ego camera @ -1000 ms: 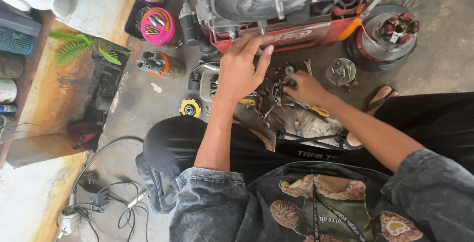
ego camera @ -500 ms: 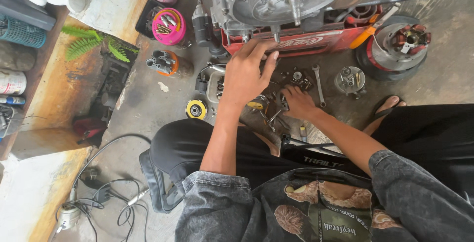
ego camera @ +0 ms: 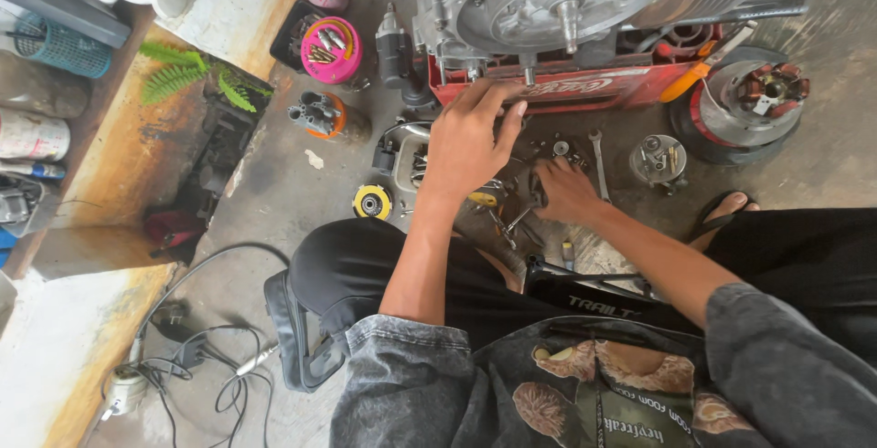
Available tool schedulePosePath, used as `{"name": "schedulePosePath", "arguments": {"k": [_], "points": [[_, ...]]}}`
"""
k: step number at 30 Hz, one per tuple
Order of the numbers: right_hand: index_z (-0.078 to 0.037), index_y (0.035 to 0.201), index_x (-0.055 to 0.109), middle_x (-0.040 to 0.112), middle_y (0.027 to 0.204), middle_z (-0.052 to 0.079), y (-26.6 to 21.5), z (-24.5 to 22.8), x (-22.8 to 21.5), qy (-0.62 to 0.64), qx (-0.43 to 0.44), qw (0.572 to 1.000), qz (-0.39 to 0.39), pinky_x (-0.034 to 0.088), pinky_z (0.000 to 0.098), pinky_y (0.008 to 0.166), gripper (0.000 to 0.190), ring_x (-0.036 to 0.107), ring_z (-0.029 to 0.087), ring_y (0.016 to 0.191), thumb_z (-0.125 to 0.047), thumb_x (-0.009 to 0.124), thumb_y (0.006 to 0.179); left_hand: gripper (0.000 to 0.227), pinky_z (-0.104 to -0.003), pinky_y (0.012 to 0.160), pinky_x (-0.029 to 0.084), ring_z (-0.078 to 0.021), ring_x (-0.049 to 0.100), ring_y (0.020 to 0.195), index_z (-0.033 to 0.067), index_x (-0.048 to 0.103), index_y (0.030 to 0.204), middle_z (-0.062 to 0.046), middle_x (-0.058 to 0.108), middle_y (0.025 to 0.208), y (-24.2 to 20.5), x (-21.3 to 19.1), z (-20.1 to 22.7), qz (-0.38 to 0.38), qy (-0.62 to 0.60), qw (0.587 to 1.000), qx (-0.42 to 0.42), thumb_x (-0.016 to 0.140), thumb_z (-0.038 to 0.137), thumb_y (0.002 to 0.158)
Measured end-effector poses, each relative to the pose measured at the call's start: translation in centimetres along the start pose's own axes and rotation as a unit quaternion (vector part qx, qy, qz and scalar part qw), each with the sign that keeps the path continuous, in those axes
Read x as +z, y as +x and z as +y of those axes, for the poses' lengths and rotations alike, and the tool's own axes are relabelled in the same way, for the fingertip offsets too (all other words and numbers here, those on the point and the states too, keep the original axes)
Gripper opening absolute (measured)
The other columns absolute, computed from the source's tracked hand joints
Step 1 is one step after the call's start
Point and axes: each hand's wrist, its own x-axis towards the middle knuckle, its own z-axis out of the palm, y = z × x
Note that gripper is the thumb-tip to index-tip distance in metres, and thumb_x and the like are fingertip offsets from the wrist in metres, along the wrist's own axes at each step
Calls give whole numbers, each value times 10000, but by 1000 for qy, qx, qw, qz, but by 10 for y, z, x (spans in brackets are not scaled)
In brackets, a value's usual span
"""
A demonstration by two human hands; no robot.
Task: The person sits in a workshop and works on a small engine component, likely a carburetor. They use a wrench to loosen and remove a bolt, then disassemble the part to remove a small metal pin. The person handles the component and tools with both hands, placing removed parts on the floor.
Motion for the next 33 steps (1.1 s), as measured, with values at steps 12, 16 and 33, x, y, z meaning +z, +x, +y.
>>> {"name": "schedulePosePath", "arguments": {"k": [12,16,33], "points": [[-108,1078,428,460,1334,81,-78,-53,-197,100,-94,952,274,433,497,866,694,396,367,1259,-346,799,542,863,-474,1129,202,-385,283,1347,-102,369,1335,-319,339,1395,5,19,82,-78,-424,763,-481,347,610,849],[-98,1070,453,469,1336,72,-91,-65,-214,119,-124,926,337,455,421,836,648,407,370,1257,-330,805,577,512,-278,480,549,-161,633,613,-55,541,1087,-112,589,773,-16,65,67,49,-705,559,-433,604,412,886],[-69,940,579,574,1232,117,-78,-51,-198,91,-193,876,433,405,411,900,532,501,389,1162,-401,809,593,412,-421,509,576,-286,653,572,-84,578,878,-249,594,646,-17,63,80,95,-747,534,-383,541,320,949]]}}
